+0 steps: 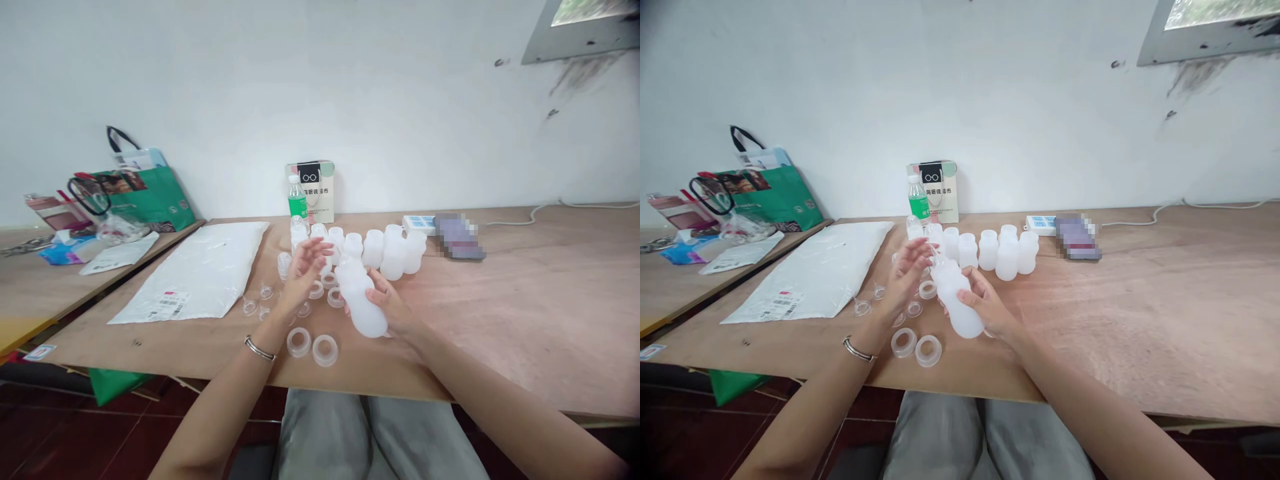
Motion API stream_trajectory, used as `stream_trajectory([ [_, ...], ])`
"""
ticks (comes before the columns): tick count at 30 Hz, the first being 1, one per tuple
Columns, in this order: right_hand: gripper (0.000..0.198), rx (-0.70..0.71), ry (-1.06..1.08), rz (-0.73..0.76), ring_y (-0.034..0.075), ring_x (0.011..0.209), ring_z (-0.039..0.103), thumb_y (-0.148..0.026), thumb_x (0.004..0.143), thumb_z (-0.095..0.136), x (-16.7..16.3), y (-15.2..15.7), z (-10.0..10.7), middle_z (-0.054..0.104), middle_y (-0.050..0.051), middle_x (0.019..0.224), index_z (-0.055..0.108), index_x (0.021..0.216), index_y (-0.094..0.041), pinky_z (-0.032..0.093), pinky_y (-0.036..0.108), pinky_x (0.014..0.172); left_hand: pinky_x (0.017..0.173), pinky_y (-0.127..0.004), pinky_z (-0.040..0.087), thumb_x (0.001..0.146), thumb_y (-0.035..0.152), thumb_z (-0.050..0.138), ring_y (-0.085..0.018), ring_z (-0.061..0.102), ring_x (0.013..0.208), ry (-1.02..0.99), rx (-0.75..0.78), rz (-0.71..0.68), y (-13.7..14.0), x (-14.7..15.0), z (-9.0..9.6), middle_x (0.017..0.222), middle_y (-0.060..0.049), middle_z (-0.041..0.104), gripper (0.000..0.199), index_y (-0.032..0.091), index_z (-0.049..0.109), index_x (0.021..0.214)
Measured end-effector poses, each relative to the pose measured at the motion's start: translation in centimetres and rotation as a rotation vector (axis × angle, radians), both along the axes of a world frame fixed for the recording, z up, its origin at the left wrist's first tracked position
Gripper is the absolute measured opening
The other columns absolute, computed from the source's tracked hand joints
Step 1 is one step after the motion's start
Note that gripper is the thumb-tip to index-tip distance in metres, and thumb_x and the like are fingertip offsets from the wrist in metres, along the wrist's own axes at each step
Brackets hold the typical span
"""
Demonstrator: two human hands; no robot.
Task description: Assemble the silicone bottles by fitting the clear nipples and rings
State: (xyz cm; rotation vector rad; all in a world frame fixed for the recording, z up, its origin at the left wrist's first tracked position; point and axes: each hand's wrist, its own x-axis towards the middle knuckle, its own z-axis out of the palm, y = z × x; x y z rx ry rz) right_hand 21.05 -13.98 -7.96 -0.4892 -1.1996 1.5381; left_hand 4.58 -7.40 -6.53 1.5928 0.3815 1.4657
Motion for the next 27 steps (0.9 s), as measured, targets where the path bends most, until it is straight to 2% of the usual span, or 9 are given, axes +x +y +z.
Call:
stream_trajectory([
  [3,0.049,0.016,0.045,-0.035,0.017,0.060,0.063,-0.050,0.069,0.073,0.2,-0.1,0.4,0.066,0.000,0.080,0.041,0.099,-0.027,0.050,0.030,0.052,0.080,-0.026,0.046,0.088,0.031,0.057,-0.013,0.060,0.091,-0.112,0.139,0.327,0.7,-1.1,0.8,0.102,-0.005,0.063,0.023,0.021,0.056,0.108],
  [7,0.047,0.024,0.054,-0.039,0.017,0.063,0.063,-0.047,0.075,0.066,0.2,-0.2,0.7,0.065,0.000,0.081,0.041,0.109,-0.028,0.050,0.030,0.053,0.084,-0.028,0.047,0.091,0.027,0.049,-0.014,0.059,0.091,-0.117,0.231,0.701,1.5,-3.0,1.7,0.097,-0.004,0.061,0.014,0.020,0.056,0.101],
  [9,0.047,0.023,0.068,-0.035,0.016,0.064,0.063,-0.045,0.077,0.067,0.1,-0.3,0.7,0.065,0.000,0.083,0.040,0.112,-0.029,0.051,0.030,0.056,0.088,-0.032,0.047,0.091,0.026,0.046,-0.016,0.059,0.097,0.035,0.221,0.862,2.2,-4.0,1.7,0.103,-0.006,0.062,0.017,0.019,0.056,0.103],
  [11,0.052,0.020,0.079,-0.047,0.015,0.064,0.064,-0.043,0.077,0.068,0.1,-0.3,0.7,0.065,-0.001,0.085,0.037,0.117,-0.032,0.052,0.031,0.058,0.093,-0.038,0.046,0.089,0.024,0.045,-0.020,0.057,0.105,0.324,0.150,0.978,3.0,-4.9,1.5,0.112,-0.009,0.061,0.023,0.018,0.054,0.109],
  [14,0.066,0.008,0.078,-0.074,0.015,0.061,0.064,-0.042,0.076,0.070,0.1,-0.3,0.6,0.065,-0.001,0.086,0.028,0.126,-0.037,0.052,0.031,0.056,0.100,-0.047,0.040,0.084,0.023,0.049,-0.029,0.053,0.117,0.816,-0.023,1.029,3.9,-5.8,0.8,0.124,-0.016,0.058,0.036,0.015,0.052,0.119],
  [17,0.060,-0.014,0.065,-0.081,0.015,0.061,0.063,-0.045,0.074,0.071,0.1,-0.2,0.6,0.066,0.000,0.088,0.035,0.120,-0.033,0.051,0.030,0.055,0.099,-0.050,0.039,0.079,0.026,0.056,-0.034,0.055,0.116,0.994,-0.097,0.990,4.5,-6.0,0.1,0.123,-0.017,0.061,0.038,0.015,0.057,0.115],
  [20,0.047,-0.003,0.047,-0.070,0.013,0.063,0.063,-0.044,0.074,0.072,0.1,-0.2,0.6,0.066,0.000,0.089,0.041,0.106,-0.030,0.050,0.027,0.055,0.094,-0.044,0.044,0.076,0.026,0.059,-0.031,0.061,0.105,1.016,-0.093,0.957,4.6,-6.0,-0.1,0.110,-0.013,0.067,0.030,0.017,0.063,0.104],
  [23,0.050,0.026,0.027,-0.069,0.013,0.063,0.063,-0.042,0.076,0.072,0.2,-0.2,0.6,0.065,-0.002,0.085,0.037,0.111,-0.033,0.049,0.025,0.053,0.092,-0.042,0.045,0.080,0.029,0.057,-0.028,0.062,0.102,0.981,-0.069,0.996,4.1,-6.2,0.4,0.108,-0.012,0.068,0.031,0.016,0.061,0.108],
  [27,0.060,0.036,-0.018,-0.073,0.014,0.063,0.064,-0.044,0.076,0.071,0.2,-0.2,0.4,0.064,-0.001,0.086,0.033,0.122,-0.034,0.048,0.025,0.051,0.095,-0.041,0.043,0.086,0.039,0.054,-0.025,0.058,0.106,0.516,0.207,1.162,2.2,-5.8,1.8,0.112,-0.012,0.064,0.038,0.016,0.056,0.116],
])
